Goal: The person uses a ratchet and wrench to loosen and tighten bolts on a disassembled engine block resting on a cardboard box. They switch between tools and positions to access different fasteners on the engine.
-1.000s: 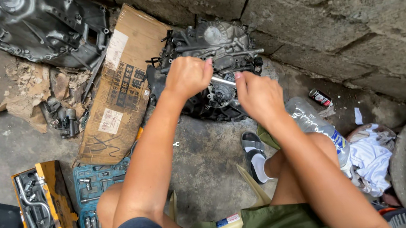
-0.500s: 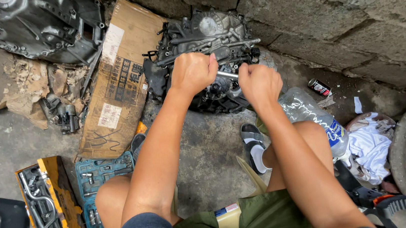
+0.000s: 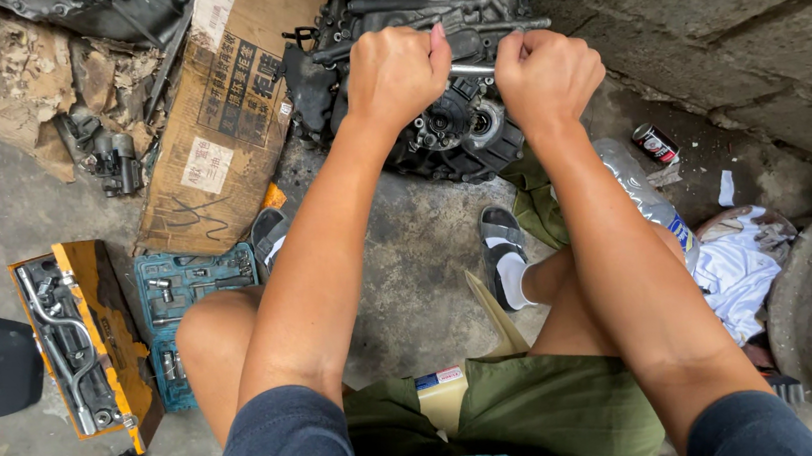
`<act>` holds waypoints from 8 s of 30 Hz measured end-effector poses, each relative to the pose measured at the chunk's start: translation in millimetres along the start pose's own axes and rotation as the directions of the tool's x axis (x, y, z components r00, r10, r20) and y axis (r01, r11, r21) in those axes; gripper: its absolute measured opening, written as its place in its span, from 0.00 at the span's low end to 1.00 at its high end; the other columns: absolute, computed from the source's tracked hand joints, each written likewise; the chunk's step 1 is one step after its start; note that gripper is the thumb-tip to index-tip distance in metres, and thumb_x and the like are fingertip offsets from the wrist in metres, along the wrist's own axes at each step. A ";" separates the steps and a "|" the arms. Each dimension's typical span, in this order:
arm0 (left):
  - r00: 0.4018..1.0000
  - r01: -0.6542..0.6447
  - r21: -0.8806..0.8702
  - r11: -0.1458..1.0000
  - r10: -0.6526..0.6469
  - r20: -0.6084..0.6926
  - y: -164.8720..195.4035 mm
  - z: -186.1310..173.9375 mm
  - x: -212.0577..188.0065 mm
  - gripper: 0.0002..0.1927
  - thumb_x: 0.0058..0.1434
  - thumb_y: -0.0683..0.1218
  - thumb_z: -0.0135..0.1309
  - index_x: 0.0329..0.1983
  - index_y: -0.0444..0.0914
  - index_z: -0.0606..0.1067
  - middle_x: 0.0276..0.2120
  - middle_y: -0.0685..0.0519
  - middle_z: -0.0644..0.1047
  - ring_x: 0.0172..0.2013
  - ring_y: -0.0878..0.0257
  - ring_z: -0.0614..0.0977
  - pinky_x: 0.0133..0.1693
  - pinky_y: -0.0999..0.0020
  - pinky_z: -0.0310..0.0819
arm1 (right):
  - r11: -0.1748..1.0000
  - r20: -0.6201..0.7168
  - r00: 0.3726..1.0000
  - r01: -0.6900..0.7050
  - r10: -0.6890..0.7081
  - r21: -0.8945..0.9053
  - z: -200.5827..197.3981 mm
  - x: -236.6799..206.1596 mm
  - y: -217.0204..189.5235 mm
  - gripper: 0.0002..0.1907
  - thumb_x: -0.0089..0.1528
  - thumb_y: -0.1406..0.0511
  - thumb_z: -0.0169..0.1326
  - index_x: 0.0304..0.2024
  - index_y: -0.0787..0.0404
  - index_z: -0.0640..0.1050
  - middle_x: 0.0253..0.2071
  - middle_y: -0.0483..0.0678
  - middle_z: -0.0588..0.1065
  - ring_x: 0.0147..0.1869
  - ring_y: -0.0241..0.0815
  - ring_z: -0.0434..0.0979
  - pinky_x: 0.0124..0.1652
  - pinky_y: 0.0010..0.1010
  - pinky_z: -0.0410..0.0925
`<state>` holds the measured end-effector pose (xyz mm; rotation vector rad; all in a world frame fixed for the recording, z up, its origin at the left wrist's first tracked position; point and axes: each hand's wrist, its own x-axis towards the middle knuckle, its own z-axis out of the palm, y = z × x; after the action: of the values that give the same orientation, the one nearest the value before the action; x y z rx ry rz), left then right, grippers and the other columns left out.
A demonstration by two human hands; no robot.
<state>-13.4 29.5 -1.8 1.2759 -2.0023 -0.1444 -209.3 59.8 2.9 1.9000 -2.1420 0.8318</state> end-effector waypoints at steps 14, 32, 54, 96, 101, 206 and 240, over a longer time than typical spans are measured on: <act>0.997 0.082 0.025 0.996 -0.082 -0.016 -2.7 -0.3 -2.6 0.21 0.64 0.50 0.52 0.18 0.36 0.80 0.20 0.42 0.79 0.19 0.43 0.79 0.25 0.51 0.75 | 0.971 -0.178 0.962 0.223 -0.205 0.090 24.1 3.2 9.5 0.16 0.59 0.62 0.60 0.17 0.57 0.76 0.18 0.54 0.71 0.22 0.58 0.72 0.24 0.46 0.63; 0.989 0.119 0.097 0.988 -0.110 -0.101 -2.2 -4.2 1.6 0.21 0.65 0.50 0.51 0.18 0.37 0.78 0.21 0.43 0.79 0.21 0.43 0.80 0.26 0.51 0.75 | 0.982 0.345 0.923 0.126 -0.168 0.140 -21.9 48.7 -40.1 0.25 0.72 0.53 0.46 0.28 0.61 0.81 0.27 0.61 0.77 0.33 0.67 0.78 0.37 0.56 0.69; 0.990 -0.020 -0.222 0.975 0.051 0.132 -29.4 -20.2 2.3 0.15 0.61 0.47 0.53 0.22 0.34 0.77 0.25 0.40 0.79 0.26 0.41 0.80 0.32 0.50 0.77 | 1.000 0.499 0.866 0.028 -0.022 -0.005 -54.0 -6.2 -50.5 0.32 0.72 0.50 0.41 0.24 0.60 0.83 0.22 0.62 0.76 0.28 0.67 0.77 0.33 0.54 0.69; 0.977 0.198 -0.355 0.914 -0.214 -0.008 46.6 -19.5 -17.9 0.15 0.64 0.41 0.56 0.22 0.30 0.73 0.19 0.41 0.73 0.19 0.47 0.76 0.25 0.59 0.66 | 0.946 0.036 0.955 0.288 -0.296 0.146 -53.5 5.6 -1.7 0.15 0.68 0.62 0.58 0.26 0.59 0.83 0.22 0.50 0.74 0.32 0.53 0.74 0.40 0.44 0.63; 0.977 0.198 -0.360 0.912 -0.213 -0.001 43.4 -15.0 -21.4 0.13 0.64 0.41 0.55 0.23 0.30 0.75 0.19 0.41 0.73 0.19 0.48 0.77 0.25 0.59 0.67 | 0.950 0.061 0.954 0.283 -0.293 0.133 -49.0 3.0 0.7 0.19 0.69 0.59 0.59 0.25 0.58 0.83 0.21 0.51 0.74 0.31 0.53 0.73 0.40 0.45 0.63; 0.930 0.337 0.249 0.908 -0.362 0.064 58.2 19.9 -9.5 0.09 0.55 0.49 0.61 0.25 0.38 0.80 0.24 0.45 0.81 0.26 0.46 0.84 0.29 0.51 0.78 | 0.671 0.061 0.674 0.716 -0.736 0.192 14.3 87.0 9.0 0.15 0.61 0.58 0.51 0.21 0.56 0.74 0.23 0.49 0.73 0.30 0.52 0.73 0.36 0.44 0.66; 0.972 0.002 0.169 0.986 -0.042 0.232 20.9 21.5 -8.4 0.06 0.49 0.47 0.66 0.29 0.42 0.83 0.28 0.47 0.82 0.29 0.49 0.85 0.33 0.56 0.79 | 0.998 0.202 0.977 0.068 -0.063 -0.016 -23.3 7.2 -2.5 0.25 0.69 0.56 0.48 0.21 0.62 0.81 0.23 0.60 0.76 0.28 0.62 0.76 0.35 0.52 0.67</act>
<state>-40.5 40.7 -12.0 1.4437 -2.2411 -0.1456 -213.8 65.2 26.4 2.1126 -2.1739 0.6229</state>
